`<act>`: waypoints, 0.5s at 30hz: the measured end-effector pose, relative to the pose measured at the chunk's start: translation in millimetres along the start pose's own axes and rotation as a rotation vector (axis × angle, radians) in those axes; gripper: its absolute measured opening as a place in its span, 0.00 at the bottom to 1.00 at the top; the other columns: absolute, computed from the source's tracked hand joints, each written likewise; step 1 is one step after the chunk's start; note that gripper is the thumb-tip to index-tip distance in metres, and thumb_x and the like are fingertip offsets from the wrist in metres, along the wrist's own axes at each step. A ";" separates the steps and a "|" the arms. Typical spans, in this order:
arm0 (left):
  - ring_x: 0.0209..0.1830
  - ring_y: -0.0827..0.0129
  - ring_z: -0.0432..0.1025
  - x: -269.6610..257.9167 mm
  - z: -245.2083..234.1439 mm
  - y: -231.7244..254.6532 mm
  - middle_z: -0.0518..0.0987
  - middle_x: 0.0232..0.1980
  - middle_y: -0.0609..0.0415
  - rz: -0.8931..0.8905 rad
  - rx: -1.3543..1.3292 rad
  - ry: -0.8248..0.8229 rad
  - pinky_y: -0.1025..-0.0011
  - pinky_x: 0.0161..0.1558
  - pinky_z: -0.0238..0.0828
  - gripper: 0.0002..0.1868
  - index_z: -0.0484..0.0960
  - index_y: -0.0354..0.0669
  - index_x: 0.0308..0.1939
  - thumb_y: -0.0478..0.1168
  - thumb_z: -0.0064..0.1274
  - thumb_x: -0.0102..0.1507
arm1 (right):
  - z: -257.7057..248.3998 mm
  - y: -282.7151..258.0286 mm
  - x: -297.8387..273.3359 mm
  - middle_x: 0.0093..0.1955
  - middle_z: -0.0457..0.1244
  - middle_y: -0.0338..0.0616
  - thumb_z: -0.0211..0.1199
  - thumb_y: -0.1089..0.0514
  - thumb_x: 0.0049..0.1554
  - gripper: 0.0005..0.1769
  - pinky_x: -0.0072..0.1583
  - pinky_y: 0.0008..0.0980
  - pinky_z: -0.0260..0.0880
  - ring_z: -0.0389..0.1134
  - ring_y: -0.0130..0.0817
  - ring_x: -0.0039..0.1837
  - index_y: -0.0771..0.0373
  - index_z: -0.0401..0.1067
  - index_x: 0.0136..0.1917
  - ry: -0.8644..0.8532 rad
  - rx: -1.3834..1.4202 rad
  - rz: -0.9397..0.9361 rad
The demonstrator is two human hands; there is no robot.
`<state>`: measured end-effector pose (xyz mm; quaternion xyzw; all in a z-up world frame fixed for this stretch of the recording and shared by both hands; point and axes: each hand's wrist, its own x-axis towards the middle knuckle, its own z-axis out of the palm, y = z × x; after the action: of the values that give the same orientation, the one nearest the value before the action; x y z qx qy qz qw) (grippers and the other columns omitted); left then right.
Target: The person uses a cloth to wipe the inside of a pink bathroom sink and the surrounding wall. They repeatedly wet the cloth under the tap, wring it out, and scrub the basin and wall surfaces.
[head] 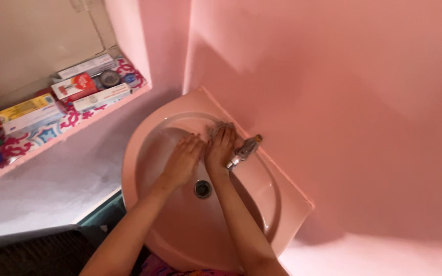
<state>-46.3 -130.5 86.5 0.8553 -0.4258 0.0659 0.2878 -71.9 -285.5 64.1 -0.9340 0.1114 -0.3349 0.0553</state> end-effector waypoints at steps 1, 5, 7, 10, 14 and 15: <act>0.78 0.49 0.56 3.2 5.0 10.2 0.65 0.75 0.37 0.035 0.009 0.005 0.53 0.77 0.46 0.30 0.71 0.32 0.67 0.31 0.50 0.59 | -5.4 2.6 -7.1 0.73 0.53 0.70 0.61 0.64 0.53 0.33 0.75 0.58 0.55 0.53 0.67 0.76 0.81 0.60 0.70 -0.036 -0.050 -0.027; 0.75 0.45 0.57 16.1 5.2 53.2 0.67 0.72 0.35 0.125 -0.133 0.001 0.53 0.75 0.47 0.35 0.69 0.28 0.66 0.30 0.51 0.52 | -29.7 24.5 -61.9 0.71 0.54 0.70 0.62 0.62 0.52 0.34 0.72 0.61 0.54 0.53 0.66 0.74 0.81 0.61 0.69 -0.218 -0.096 -0.246; 0.74 0.44 0.59 22.4 1.7 71.5 0.69 0.70 0.35 0.112 -0.207 0.033 0.52 0.75 0.49 0.34 0.70 0.30 0.66 0.30 0.53 0.54 | -44.5 42.9 -84.9 0.70 0.56 0.65 0.60 0.65 0.57 0.30 0.75 0.57 0.59 0.55 0.62 0.76 0.80 0.62 0.70 -0.329 -0.038 -0.305; 0.71 0.45 0.64 26.6 0.8 93.0 0.72 0.68 0.38 0.070 -0.266 0.052 0.52 0.74 0.54 0.30 0.71 0.34 0.66 0.32 0.54 0.58 | -88.8 61.1 -94.9 0.73 0.57 0.68 0.58 0.70 0.53 0.30 0.69 0.48 0.67 0.58 0.64 0.75 0.79 0.62 0.68 -0.280 0.125 -0.244; 0.66 0.49 0.71 26.2 -4.2 113.6 0.78 0.64 0.45 -0.156 -0.409 -0.013 0.60 0.73 0.64 0.25 0.73 0.41 0.65 0.32 0.52 0.63 | -168.7 64.6 -66.9 0.67 0.67 0.52 0.51 0.67 0.64 0.20 0.64 0.41 0.73 0.70 0.47 0.66 0.64 0.70 0.68 -0.267 0.480 0.216; 0.66 0.48 0.70 27.5 -3.4 118.6 0.76 0.65 0.42 -0.198 -0.487 0.056 0.60 0.70 0.65 0.27 0.70 0.39 0.66 0.33 0.53 0.62 | -181.7 67.9 -54.9 0.63 0.68 0.53 0.50 0.65 0.66 0.16 0.63 0.41 0.74 0.71 0.45 0.63 0.65 0.70 0.65 -0.179 0.551 0.316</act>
<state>-119.5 -203.5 150.9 0.7962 -0.3351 -0.0432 0.5019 -240.7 -343.0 158.2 -0.8809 0.1549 -0.2561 0.3667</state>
